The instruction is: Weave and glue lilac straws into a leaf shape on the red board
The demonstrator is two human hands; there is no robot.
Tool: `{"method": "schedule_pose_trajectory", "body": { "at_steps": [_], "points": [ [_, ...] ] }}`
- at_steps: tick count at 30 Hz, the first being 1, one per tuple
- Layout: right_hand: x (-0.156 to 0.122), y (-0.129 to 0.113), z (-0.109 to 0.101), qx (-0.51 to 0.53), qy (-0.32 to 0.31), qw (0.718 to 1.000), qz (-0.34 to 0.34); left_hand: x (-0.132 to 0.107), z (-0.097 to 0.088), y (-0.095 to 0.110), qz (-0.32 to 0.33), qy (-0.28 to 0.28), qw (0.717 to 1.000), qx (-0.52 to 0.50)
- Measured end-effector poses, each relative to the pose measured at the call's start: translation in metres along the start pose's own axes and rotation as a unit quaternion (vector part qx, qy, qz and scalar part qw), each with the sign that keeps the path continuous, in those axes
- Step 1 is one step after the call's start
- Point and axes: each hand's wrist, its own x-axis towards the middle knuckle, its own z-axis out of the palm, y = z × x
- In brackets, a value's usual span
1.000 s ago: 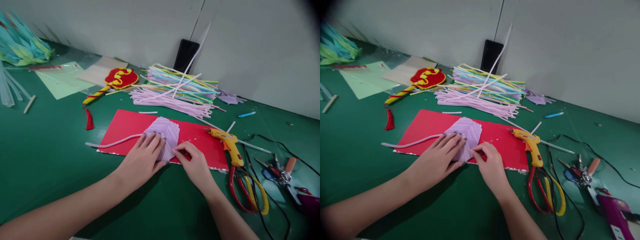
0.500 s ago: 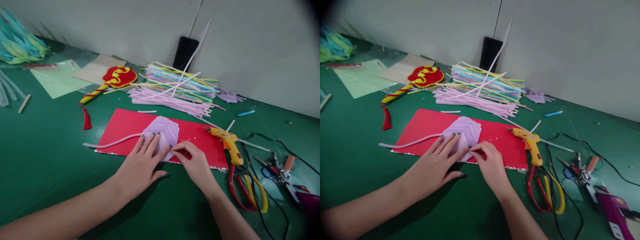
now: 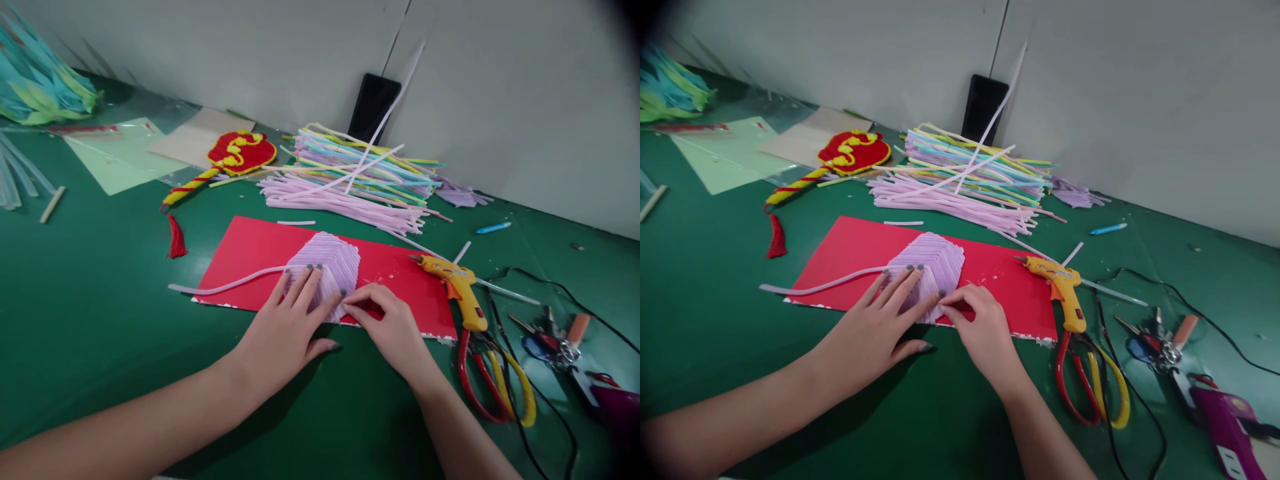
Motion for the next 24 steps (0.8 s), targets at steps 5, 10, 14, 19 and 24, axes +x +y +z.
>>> {"method": "schedule_pose_trajectory", "body": {
  "at_steps": [5,10,14,19,24],
  "points": [
    [-0.0006,-0.0003,0.0006,-0.018,0.002,1.0,-0.023,-0.0003,0.0001,-0.0003,0.001,-0.004,1.0,-0.002],
    [-0.0019,-0.0013,0.0008,-0.022,0.005,0.999,-0.023,0.0005,0.0005,-0.001,0.002,-0.003,1.0,0.0],
    [-0.0023,-0.0031,0.0004,-0.033,0.004,0.999,-0.022,0.0003,0.0014,-0.001,0.002,-0.001,1.0,-0.004],
    [-0.0012,-0.0038,-0.0007,-0.031,0.005,0.999,-0.015,0.0002,0.0003,-0.0004,0.0,-0.011,1.0,-0.005],
    [-0.0019,-0.0041,-0.0009,0.011,0.019,0.999,0.037,0.0003,-0.0004,-0.0005,-0.001,-0.013,1.0,-0.003]
  ]
}}
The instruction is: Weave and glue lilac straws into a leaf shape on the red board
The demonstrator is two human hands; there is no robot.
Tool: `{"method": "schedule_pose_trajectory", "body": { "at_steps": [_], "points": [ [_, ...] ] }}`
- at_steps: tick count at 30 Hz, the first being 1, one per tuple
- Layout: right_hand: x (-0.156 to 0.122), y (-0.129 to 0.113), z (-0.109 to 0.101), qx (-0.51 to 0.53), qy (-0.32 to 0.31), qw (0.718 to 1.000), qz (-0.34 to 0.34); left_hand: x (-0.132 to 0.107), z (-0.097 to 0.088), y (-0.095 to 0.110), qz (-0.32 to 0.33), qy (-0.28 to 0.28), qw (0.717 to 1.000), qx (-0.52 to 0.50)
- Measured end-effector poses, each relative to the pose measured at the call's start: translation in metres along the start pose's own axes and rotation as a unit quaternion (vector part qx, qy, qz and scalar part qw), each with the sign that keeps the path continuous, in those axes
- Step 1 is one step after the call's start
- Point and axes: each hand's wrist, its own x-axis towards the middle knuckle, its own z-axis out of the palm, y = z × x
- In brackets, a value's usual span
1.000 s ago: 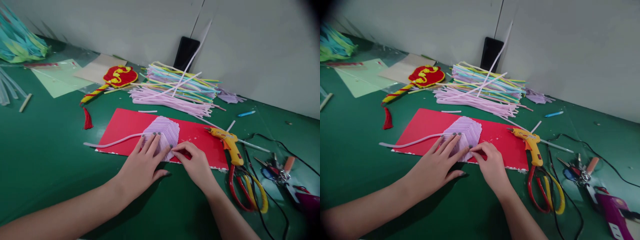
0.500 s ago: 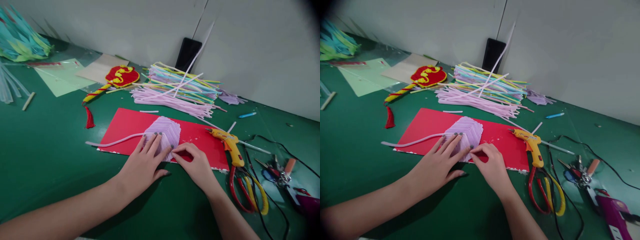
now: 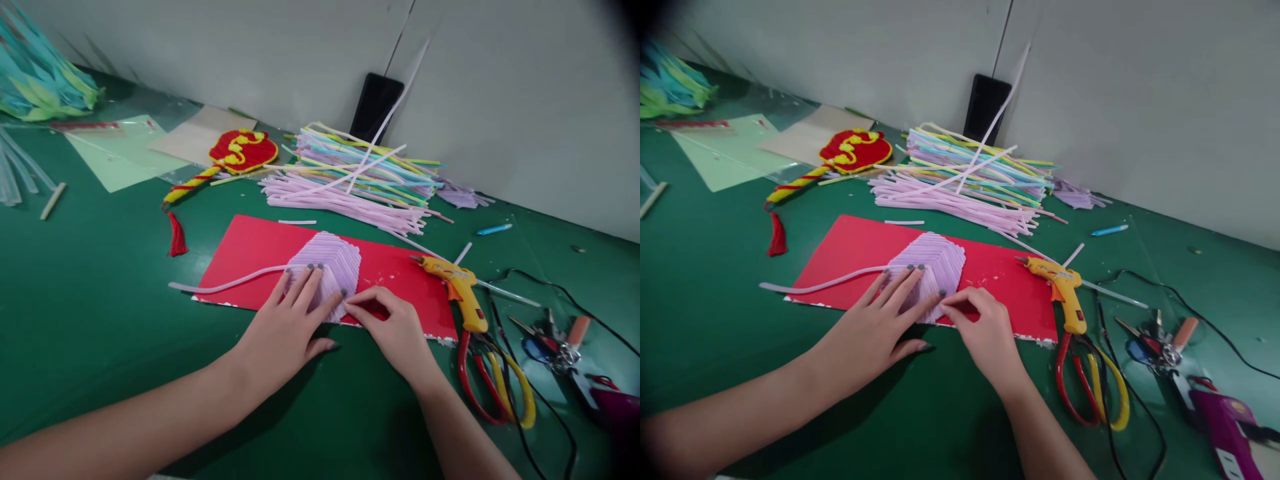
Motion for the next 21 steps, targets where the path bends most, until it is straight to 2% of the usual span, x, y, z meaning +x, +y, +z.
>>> {"method": "schedule_pose_trajectory", "body": {
  "at_steps": [11,18,21],
  "points": [
    [0.005,0.001,0.006,0.001,-0.021,0.999,0.035,0.0,0.0,-0.001,0.005,0.006,1.0,0.003],
    [0.011,0.002,-0.006,0.046,-0.088,0.995,-0.008,0.004,-0.012,-0.004,0.029,0.029,0.999,-0.013],
    [0.013,0.009,-0.011,0.063,-0.06,0.996,-0.024,0.009,-0.018,-0.011,0.016,0.062,0.996,-0.067]
  ]
}}
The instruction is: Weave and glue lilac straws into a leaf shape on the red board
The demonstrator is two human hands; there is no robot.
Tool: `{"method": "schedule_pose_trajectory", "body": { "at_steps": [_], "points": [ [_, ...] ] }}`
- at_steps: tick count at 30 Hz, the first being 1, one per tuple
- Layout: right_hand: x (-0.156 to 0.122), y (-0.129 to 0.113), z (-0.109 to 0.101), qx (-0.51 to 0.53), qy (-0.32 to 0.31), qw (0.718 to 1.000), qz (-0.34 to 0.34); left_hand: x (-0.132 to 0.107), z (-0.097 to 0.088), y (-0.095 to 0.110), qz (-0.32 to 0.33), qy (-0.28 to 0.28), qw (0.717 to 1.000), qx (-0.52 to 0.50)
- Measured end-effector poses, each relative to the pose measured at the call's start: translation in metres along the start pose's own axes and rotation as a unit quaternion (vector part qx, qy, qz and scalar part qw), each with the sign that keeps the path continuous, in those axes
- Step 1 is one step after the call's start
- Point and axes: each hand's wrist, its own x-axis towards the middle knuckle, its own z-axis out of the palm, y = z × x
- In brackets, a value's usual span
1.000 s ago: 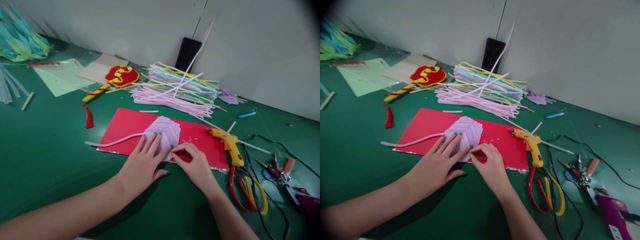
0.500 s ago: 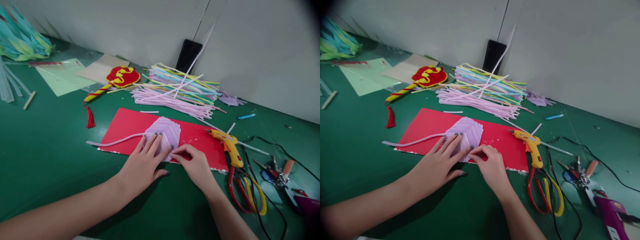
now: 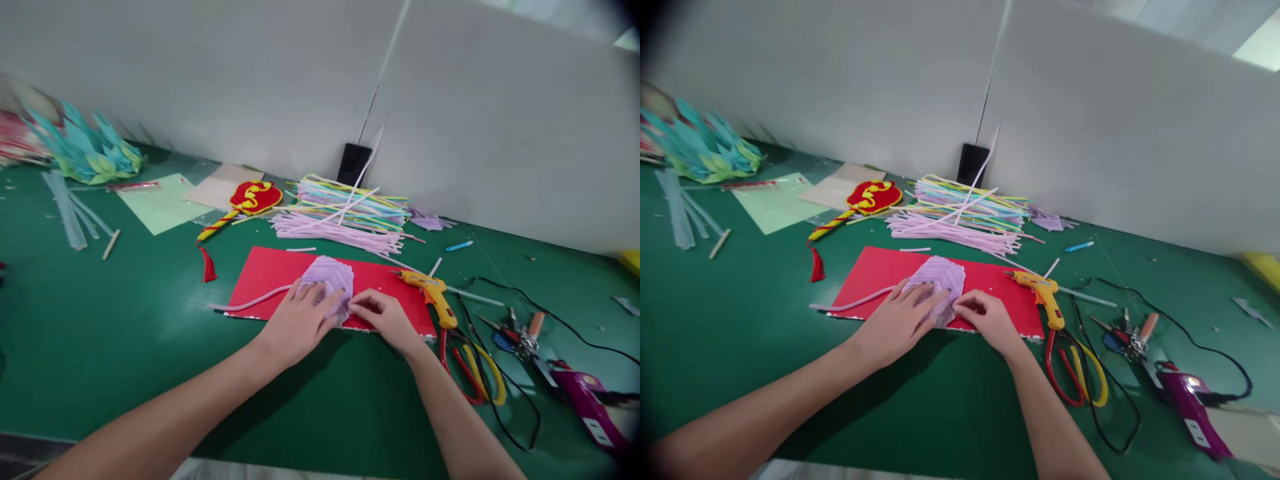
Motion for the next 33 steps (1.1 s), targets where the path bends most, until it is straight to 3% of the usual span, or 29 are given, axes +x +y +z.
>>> {"method": "schedule_pose_trajectory", "body": {
  "at_steps": [5,9,11,16,20,25,29,33],
  "points": [
    [0.004,0.011,0.005,-0.072,0.125,0.989,-0.022,0.01,-0.005,-0.022,-0.082,0.136,0.982,-0.104],
    [0.017,0.0,0.016,-0.149,0.15,0.975,-0.071,0.014,-0.006,-0.04,-0.133,0.238,0.934,-0.232],
    [0.031,-0.014,0.021,-0.186,0.112,0.97,-0.11,0.015,-0.005,-0.045,-0.14,0.255,0.925,-0.244],
    [0.079,-0.053,0.032,-0.26,-0.07,0.947,-0.177,0.016,-0.003,-0.049,-0.135,0.254,0.923,-0.255],
    [0.112,-0.069,0.041,-0.321,-0.165,0.921,-0.146,0.015,-0.002,-0.05,-0.141,0.258,0.92,-0.258],
    [0.13,-0.075,0.047,-0.349,-0.258,0.897,-0.084,0.016,-0.003,-0.054,-0.163,0.281,0.908,-0.264],
    [0.128,-0.08,0.037,-0.297,-0.322,0.898,-0.037,0.016,-0.005,-0.057,-0.158,0.314,0.896,-0.271],
    [0.114,-0.087,0.003,-0.202,-0.325,0.924,0.001,0.015,-0.008,-0.059,-0.149,0.366,0.878,-0.269]
  ]
}}
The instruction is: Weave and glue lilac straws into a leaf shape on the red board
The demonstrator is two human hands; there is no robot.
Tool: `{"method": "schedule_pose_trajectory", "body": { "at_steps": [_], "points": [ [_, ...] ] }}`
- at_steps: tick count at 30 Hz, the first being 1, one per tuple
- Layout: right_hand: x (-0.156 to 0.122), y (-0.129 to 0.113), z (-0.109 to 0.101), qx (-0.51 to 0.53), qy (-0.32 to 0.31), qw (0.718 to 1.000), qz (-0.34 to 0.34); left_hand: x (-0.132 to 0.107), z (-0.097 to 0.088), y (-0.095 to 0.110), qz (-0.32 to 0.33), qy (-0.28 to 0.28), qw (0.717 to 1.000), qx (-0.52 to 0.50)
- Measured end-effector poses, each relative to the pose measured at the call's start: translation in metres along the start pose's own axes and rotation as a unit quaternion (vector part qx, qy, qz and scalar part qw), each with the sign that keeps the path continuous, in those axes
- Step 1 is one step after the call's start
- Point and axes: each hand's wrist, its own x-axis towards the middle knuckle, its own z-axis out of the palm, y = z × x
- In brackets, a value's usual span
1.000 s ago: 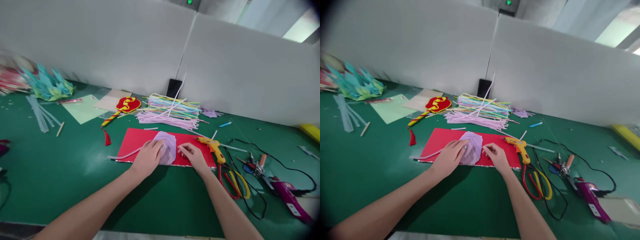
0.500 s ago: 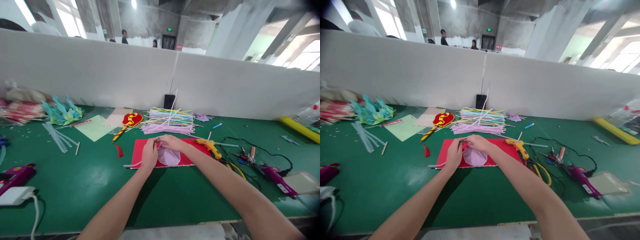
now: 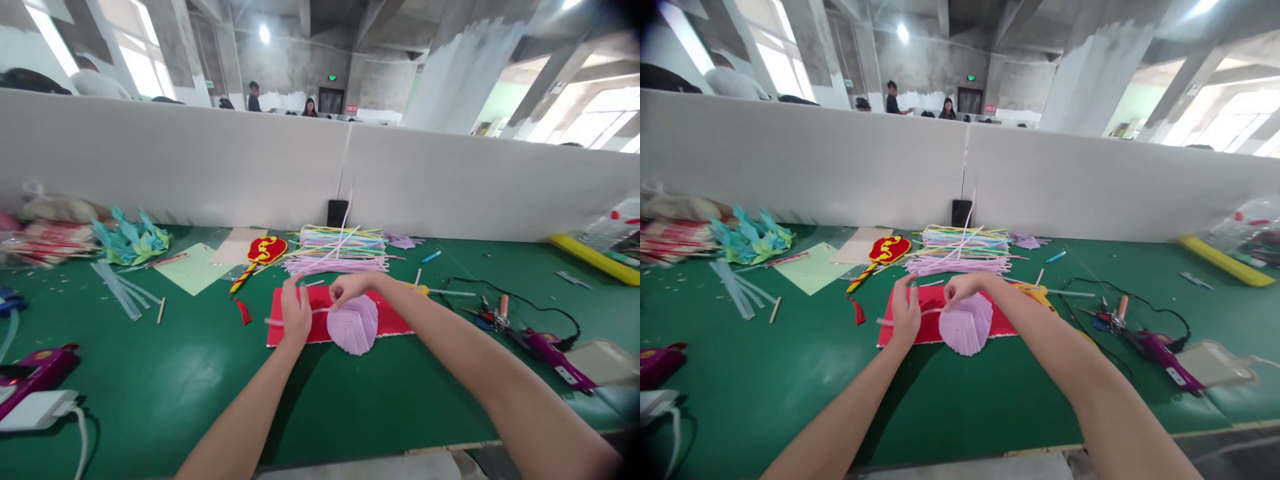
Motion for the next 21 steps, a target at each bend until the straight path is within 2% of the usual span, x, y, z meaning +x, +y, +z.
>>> {"method": "schedule_pose_trajectory", "body": {
  "at_steps": [3,5,6,8,10,12,14,17,19,21],
  "points": [
    [-0.032,0.009,-0.011,0.091,0.081,0.993,-0.002,0.001,0.0,0.0,0.027,0.082,0.996,-0.038],
    [-0.047,0.016,-0.01,0.157,0.179,0.971,-0.007,0.002,0.003,0.0,0.028,0.116,0.986,-0.12],
    [-0.052,0.02,-0.006,0.191,0.237,0.953,-0.01,0.002,0.005,0.0,-0.003,0.108,0.976,-0.19],
    [-0.056,0.026,0.006,0.254,0.353,0.9,-0.017,0.003,0.009,0.0,-0.121,0.045,0.931,-0.342],
    [-0.054,0.029,0.022,0.309,0.451,0.837,-0.024,0.004,0.015,0.0,-0.249,-0.037,0.861,-0.442],
    [-0.049,0.028,0.04,0.351,0.515,0.781,-0.033,0.003,0.021,0.0,-0.314,-0.099,0.822,-0.464],
    [-0.043,0.024,0.058,0.378,0.552,0.743,-0.038,0.0,0.025,0.001,-0.35,-0.141,0.797,-0.471],
    [-0.034,0.018,0.083,0.39,0.565,0.726,-0.033,-0.006,0.028,0.002,-0.379,-0.155,0.775,-0.481],
    [-0.03,0.014,0.097,0.378,0.558,0.738,-0.021,-0.009,0.027,0.002,-0.394,-0.148,0.769,-0.481],
    [-0.03,0.013,0.106,0.347,0.543,0.765,-0.002,-0.011,0.025,0.001,-0.41,-0.145,0.764,-0.476]
  ]
}}
